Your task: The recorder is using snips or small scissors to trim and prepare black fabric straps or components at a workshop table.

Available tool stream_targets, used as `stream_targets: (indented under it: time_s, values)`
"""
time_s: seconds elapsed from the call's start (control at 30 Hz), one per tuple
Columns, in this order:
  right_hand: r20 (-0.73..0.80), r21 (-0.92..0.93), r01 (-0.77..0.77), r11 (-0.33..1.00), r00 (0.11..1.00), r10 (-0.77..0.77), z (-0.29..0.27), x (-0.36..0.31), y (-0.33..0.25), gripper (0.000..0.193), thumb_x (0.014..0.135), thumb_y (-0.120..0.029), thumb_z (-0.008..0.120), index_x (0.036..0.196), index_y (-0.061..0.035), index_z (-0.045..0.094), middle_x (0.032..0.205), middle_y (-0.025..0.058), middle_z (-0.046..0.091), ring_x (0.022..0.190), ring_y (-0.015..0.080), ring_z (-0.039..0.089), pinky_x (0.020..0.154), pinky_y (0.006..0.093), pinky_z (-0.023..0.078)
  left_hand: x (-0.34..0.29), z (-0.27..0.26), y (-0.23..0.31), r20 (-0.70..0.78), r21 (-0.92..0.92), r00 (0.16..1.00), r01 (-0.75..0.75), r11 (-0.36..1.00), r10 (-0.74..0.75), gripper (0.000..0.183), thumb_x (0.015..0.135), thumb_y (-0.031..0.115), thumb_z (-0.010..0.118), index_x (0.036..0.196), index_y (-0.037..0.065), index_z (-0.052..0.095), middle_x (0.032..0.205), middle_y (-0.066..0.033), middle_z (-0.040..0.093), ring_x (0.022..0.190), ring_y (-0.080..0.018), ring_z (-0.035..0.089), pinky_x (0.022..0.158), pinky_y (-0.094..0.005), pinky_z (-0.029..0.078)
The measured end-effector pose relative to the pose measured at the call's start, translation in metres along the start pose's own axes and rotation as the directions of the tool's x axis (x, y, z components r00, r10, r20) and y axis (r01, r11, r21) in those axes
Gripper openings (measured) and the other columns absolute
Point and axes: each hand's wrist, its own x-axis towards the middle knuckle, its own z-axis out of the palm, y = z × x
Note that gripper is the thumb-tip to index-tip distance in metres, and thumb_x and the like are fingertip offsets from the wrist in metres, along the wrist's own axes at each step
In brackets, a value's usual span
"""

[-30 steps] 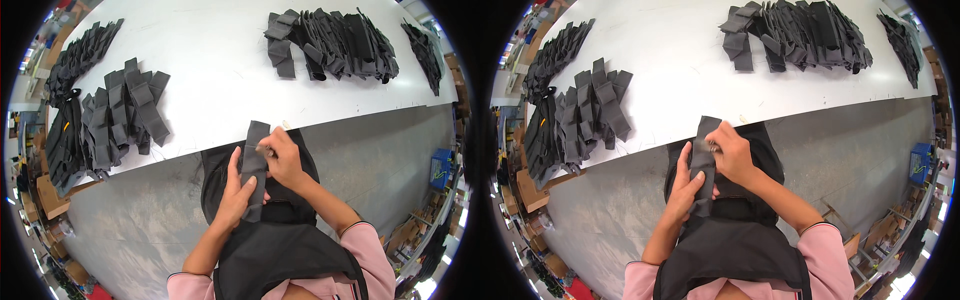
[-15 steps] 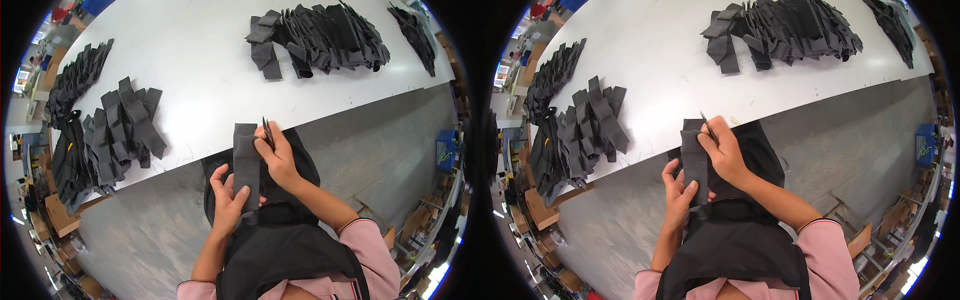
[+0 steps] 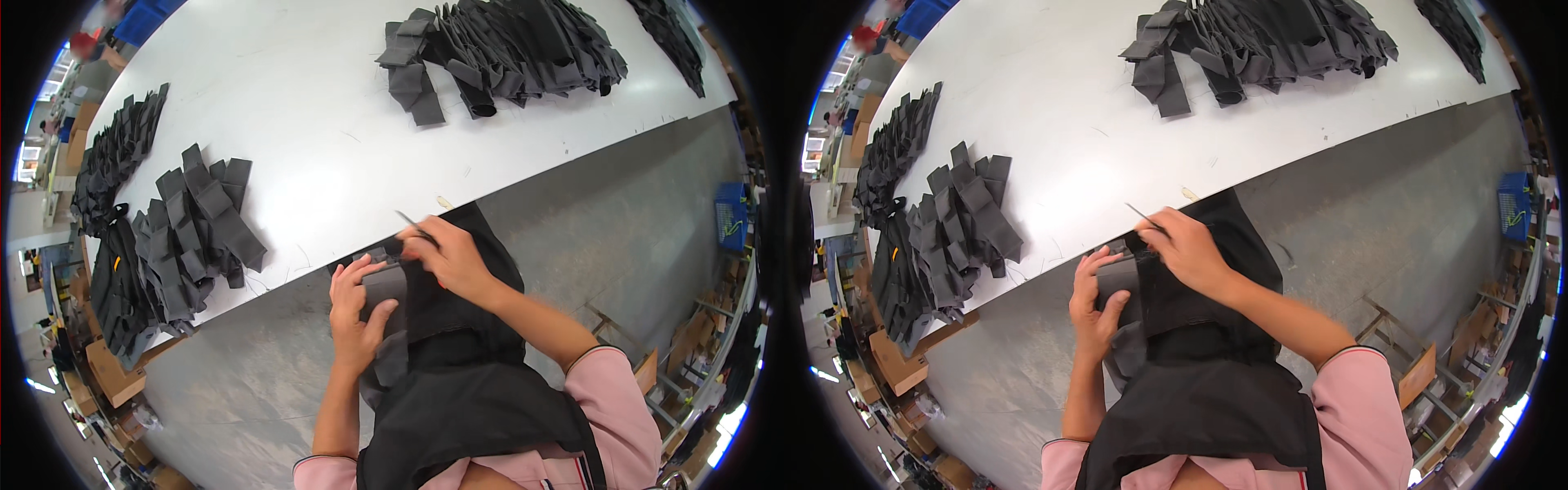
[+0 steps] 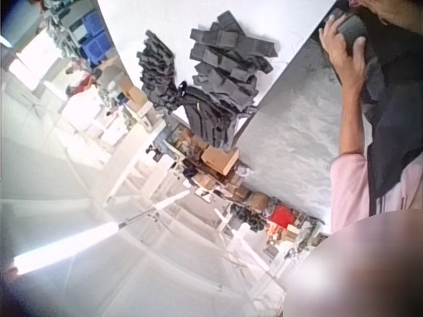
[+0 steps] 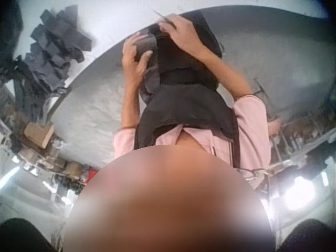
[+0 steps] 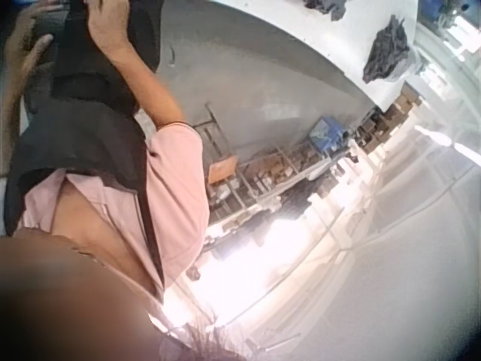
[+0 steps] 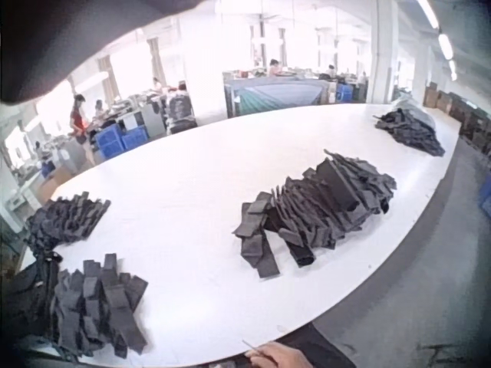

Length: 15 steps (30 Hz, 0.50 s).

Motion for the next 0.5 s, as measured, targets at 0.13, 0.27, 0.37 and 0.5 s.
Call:
stream_targets:
  time_s: [0.13, 0.27, 0.37, 0.5]
  values:
    - [0.006, -0.269, 0.061, 0.961, 0.998, -0.062, -0.014, -0.04, -0.032, 0.028, 0.082, -0.009, 0.067, 0.108, -0.0031, 0.06, 0.078, 0.0055, 0.061, 0.063, 0.0106, 0.059, 0.057, 0.0223, 0.046, -0.004, 0.003, 0.003, -0.051, -0.325, 0.966, 0.223, 0.919, -0.252, 0.034, 0.085, 0.028, 0.064, 0.108, 0.003, 0.062, 0.118, -0.0092, 0.059, 0.124, -0.0293, 0.046, 0.109, -0.0495, 0.022]
    - [0.074, -0.417, 0.256, 0.872, 0.966, -0.248, -0.022, -0.045, -0.032, 0.03, 0.075, -0.011, 0.071, 0.102, -0.0081, 0.059, 0.078, 0.0038, 0.062, 0.067, 0.0197, 0.062, 0.058, 0.0313, 0.045, 0.0, 0.006, 0.003, -0.017, -0.39, 0.968, 0.222, 0.893, -0.249, 0.038, 0.088, 0.037, 0.06, 0.107, 0.004, 0.062, 0.12, -0.0064, 0.058, 0.129, -0.0291, 0.04, 0.11, -0.0498, 0.016]
    - [0.075, -0.441, 0.297, 0.847, 0.953, -0.295, -0.025, -0.043, -0.037, 0.027, 0.073, -0.009, 0.071, 0.098, -0.0085, 0.06, 0.078, 0.0033, 0.064, 0.068, 0.0205, 0.062, 0.058, 0.0316, 0.044, 0.001, 0.005, 0.0, -0.011, -0.345, 0.977, 0.196, 0.918, -0.213, 0.038, 0.089, 0.039, 0.058, 0.105, 0.005, 0.062, 0.122, -0.0054, 0.057, 0.132, -0.03, 0.036, 0.11, -0.0516, 0.012]
    - [0.064, -0.368, 0.311, 0.876, 0.949, -0.31, -0.024, -0.04, -0.028, 0.023, 0.074, -0.009, 0.07, 0.095, -0.0086, 0.061, 0.079, 0.0033, 0.065, 0.067, 0.0214, 0.063, 0.058, 0.0316, 0.044, 0.002, 0.004, 0.0, 0.001, -0.345, 0.981, 0.181, 0.921, -0.193, 0.036, 0.088, 0.04, 0.058, 0.101, 0.006, 0.063, 0.125, -0.0054, 0.056, 0.135, -0.0318, 0.031, 0.11, -0.0533, 0.008]
